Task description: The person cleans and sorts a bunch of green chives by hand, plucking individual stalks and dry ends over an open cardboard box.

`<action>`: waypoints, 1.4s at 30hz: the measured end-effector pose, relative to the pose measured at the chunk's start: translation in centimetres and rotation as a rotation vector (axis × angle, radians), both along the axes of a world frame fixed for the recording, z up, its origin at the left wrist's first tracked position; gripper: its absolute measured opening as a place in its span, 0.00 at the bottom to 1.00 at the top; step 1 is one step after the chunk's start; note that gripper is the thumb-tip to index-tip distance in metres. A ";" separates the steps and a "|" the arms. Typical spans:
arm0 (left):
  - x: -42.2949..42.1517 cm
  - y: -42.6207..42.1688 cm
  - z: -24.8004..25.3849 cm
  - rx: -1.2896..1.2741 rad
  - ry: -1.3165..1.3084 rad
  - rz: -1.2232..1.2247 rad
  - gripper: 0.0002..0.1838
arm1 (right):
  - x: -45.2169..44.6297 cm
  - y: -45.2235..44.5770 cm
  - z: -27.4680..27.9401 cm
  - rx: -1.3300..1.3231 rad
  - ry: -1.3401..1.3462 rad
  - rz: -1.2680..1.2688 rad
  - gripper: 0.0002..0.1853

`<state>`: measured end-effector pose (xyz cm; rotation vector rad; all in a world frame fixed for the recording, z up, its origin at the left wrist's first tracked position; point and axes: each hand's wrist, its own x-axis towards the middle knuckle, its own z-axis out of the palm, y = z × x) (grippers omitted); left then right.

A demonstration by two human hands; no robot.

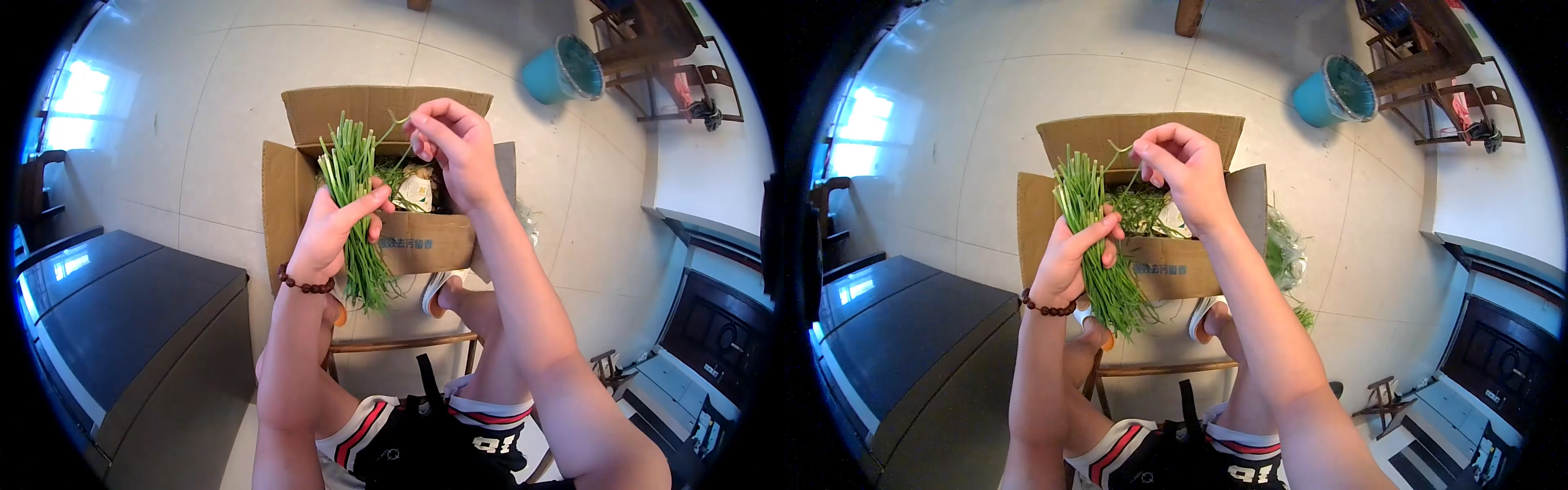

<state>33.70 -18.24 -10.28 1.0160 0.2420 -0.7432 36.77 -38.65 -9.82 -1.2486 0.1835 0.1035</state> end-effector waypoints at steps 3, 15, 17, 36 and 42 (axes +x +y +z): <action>0.0 -0.2 0.0 0.007 -0.009 -0.004 0.10 | 0.2 -0.2 0.2 0.105 -0.027 -0.062 0.06; 0.4 0.7 -1.1 0.154 -0.007 0.015 0.08 | 1.0 -7.1 0.0 0.467 -0.178 -0.421 0.06; 0.6 0.8 -1.4 0.215 -0.012 0.109 0.08 | 0.9 -7.1 0.4 0.318 -0.157 -0.387 0.06; 1.2 0.7 -0.4 0.095 -0.180 0.352 0.12 | -1.4 3.5 0.6 -0.054 0.161 0.185 0.06; 1.3 0.9 0.1 0.067 -0.181 0.382 0.12 | -1.4 2.5 0.2 -0.166 0.092 0.323 0.06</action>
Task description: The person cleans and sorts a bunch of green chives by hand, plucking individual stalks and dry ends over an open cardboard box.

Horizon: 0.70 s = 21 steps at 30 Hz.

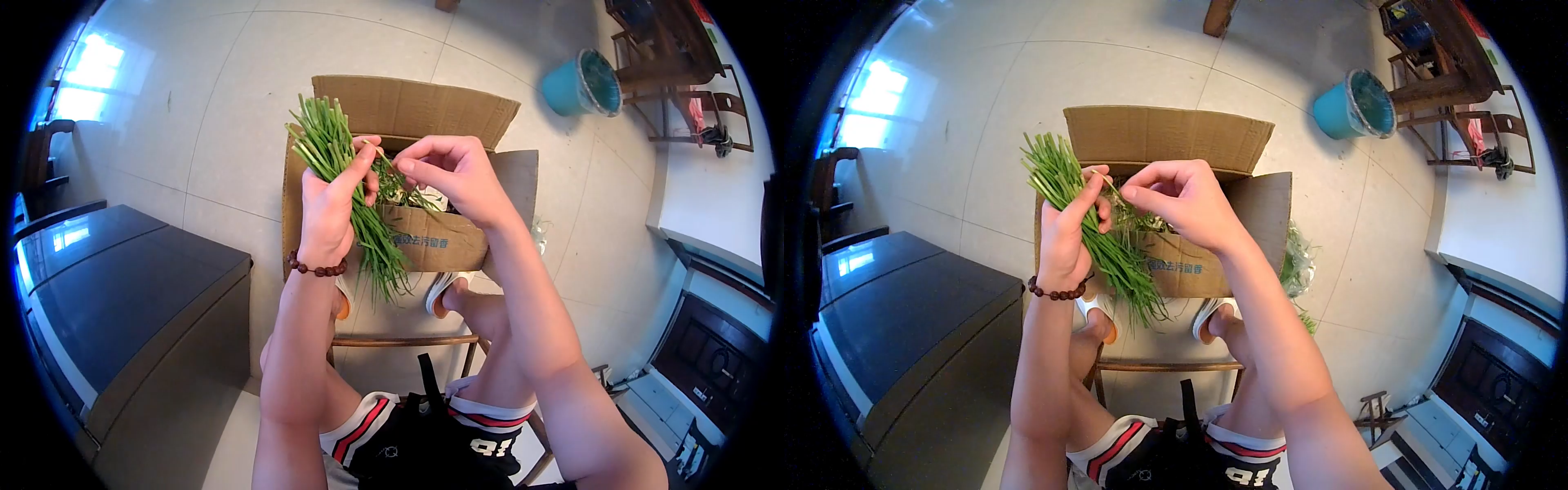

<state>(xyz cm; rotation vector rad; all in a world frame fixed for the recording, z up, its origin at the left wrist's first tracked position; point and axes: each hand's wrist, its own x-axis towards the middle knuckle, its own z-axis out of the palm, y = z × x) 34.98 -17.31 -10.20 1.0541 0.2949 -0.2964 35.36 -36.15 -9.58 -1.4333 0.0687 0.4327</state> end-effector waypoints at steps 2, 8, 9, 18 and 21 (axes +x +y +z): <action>0.0 0.1 0.0 0.006 -0.003 -0.013 0.12 | 0.2 0.1 -0.2 -0.046 -0.058 -0.052 0.06; -0.2 -0.1 -0.1 0.057 -0.035 -0.099 0.11 | 0.2 0.8 -0.3 -0.009 -0.167 -0.124 0.06; -0.2 -0.1 -0.1 0.048 -0.035 -0.109 0.11 | 0.1 0.9 -0.4 0.016 -0.179 -0.121 0.06; -0.4 -0.7 -0.1 0.066 -0.052 -0.098 0.10 | -0.5 1.4 -0.2 -0.083 -0.147 -0.221 0.06; -0.5 -0.9 -0.1 0.080 -0.044 -0.117 0.09 | -0.5 2.2 -0.1 0.034 -0.146 -0.327 0.05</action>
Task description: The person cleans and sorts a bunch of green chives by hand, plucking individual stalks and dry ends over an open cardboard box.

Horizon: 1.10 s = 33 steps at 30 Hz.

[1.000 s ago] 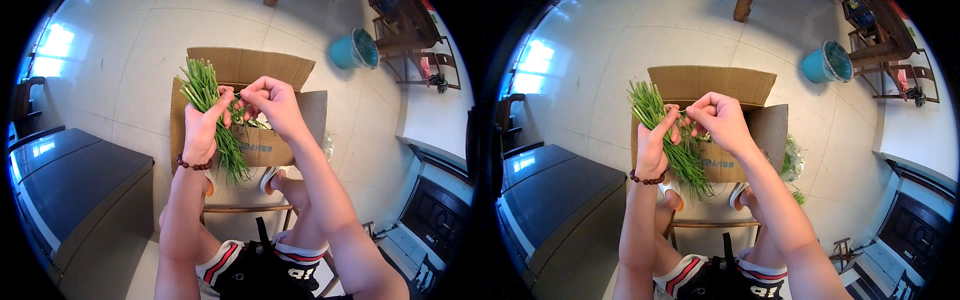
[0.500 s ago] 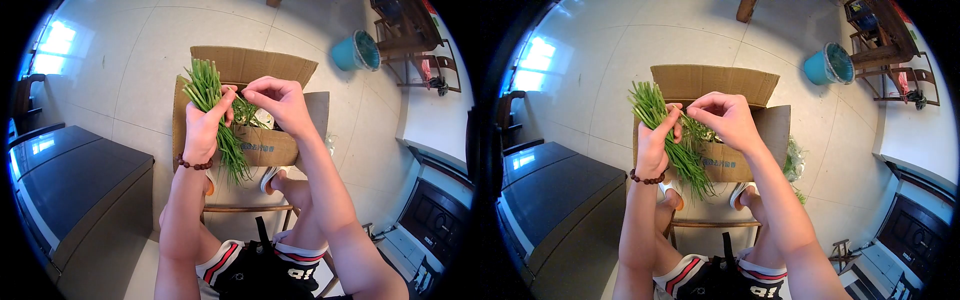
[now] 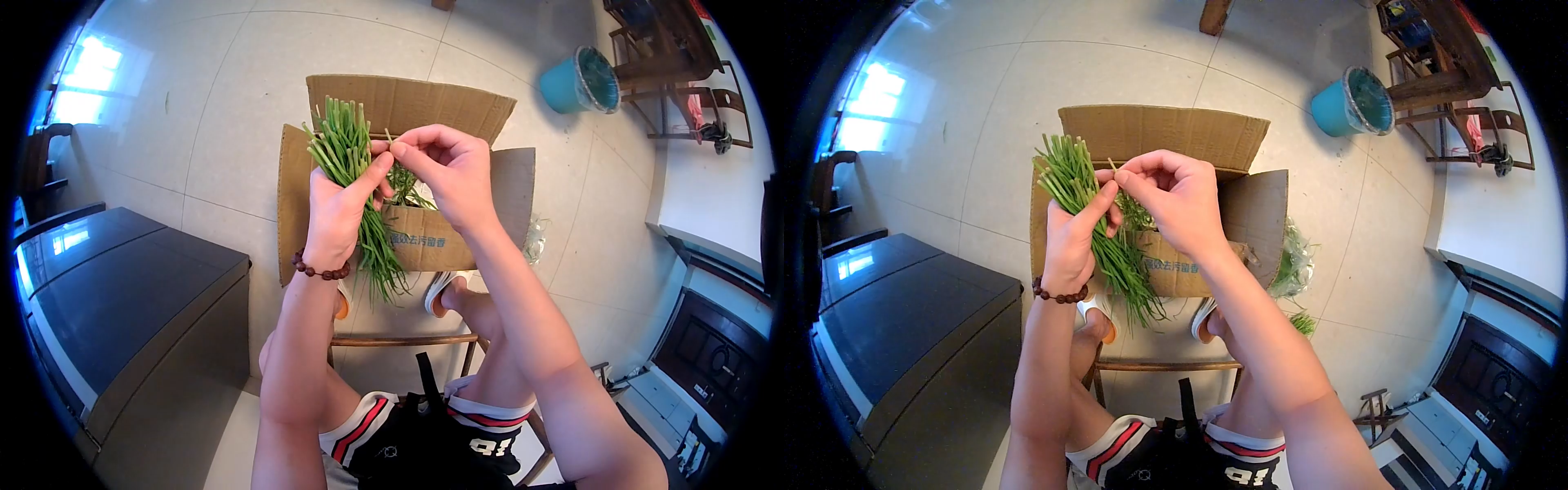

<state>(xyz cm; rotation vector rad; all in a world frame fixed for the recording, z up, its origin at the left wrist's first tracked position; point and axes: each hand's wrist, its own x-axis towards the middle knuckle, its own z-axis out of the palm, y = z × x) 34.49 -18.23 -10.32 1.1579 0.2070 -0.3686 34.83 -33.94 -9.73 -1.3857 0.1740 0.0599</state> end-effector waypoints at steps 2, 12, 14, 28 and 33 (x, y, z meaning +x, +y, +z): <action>0.0 -0.1 0.0 0.003 0.011 -0.010 0.09 | 0.0 -0.1 0.4 0.015 0.021 0.010 0.05; -0.1 0.2 -0.1 0.031 0.012 -0.031 0.09 | 0.3 -0.8 0.7 -0.053 0.044 0.050 0.06; -0.1 0.2 -0.1 0.040 0.027 -0.050 0.09 | 0.5 -1.1 0.5 -0.040 0.042 0.037 0.06; -0.2 0.2 0.0 -0.039 0.074 -0.059 0.11 | 1.1 -3.2 0.9 -0.094 0.064 0.180 0.09; -0.3 0.3 -0.2 -0.041 0.090 -0.083 0.10 | 0.8 -2.4 0.4 -0.045 0.043 0.241 0.07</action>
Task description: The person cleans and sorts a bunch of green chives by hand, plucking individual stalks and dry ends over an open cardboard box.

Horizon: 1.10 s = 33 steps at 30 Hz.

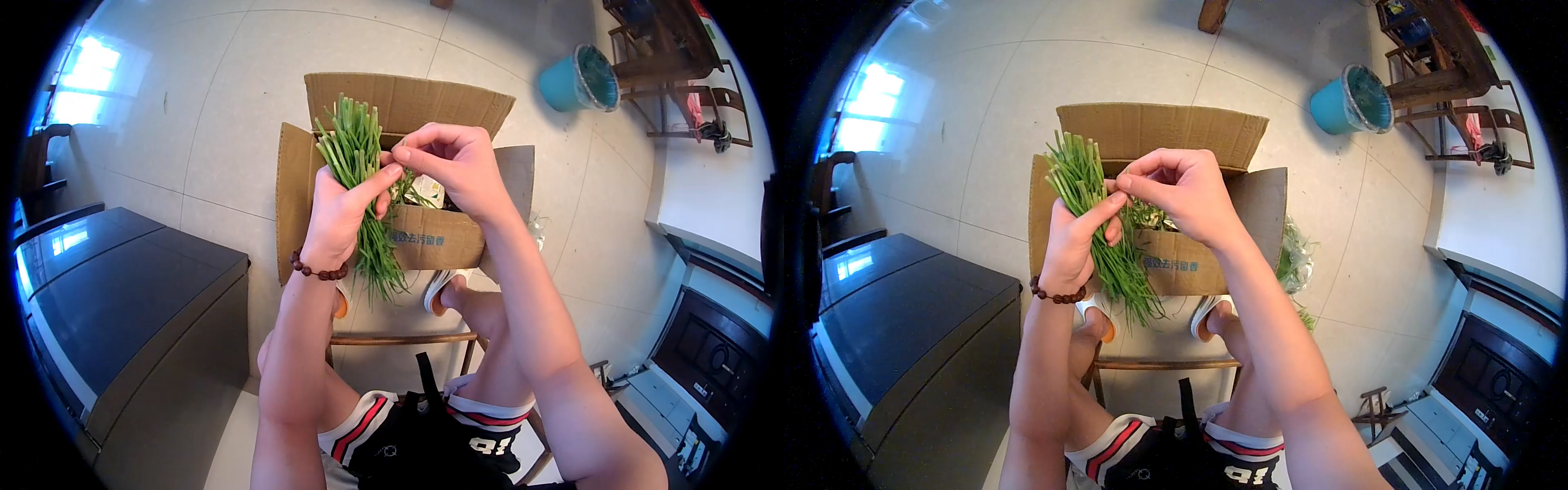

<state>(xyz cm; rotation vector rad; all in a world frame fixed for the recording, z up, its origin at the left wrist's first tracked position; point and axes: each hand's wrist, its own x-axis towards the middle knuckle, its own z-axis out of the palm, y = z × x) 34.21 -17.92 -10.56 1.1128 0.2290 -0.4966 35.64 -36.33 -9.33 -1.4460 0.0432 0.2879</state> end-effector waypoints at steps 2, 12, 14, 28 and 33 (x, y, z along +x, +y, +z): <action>0.0 0.0 -0.1 0.022 -0.005 -0.012 0.10 | 0.1 -0.1 -0.4 -0.005 -0.009 -0.001 0.07; 0.1 0.0 0.9 0.019 0.007 0.007 0.11 | 0.1 0.7 -0.3 0.030 -0.048 0.016 0.12; 0.1 0.2 0.5 0.040 -0.014 -0.004 0.10 | -0.1 0.9 -0.3 -0.006 -0.059 0.031 0.12; 0.0 0.5 0.6 0.034 -0.026 -0.064 0.08 | 0.0 0.8 -0.1 0.000 -0.097 -0.015 0.11; 0.0 0.4 0.7 0.047 -0.016 -0.057 0.09 | 0.7 0.3 -0.1 0.030 0.014 -0.131 0.12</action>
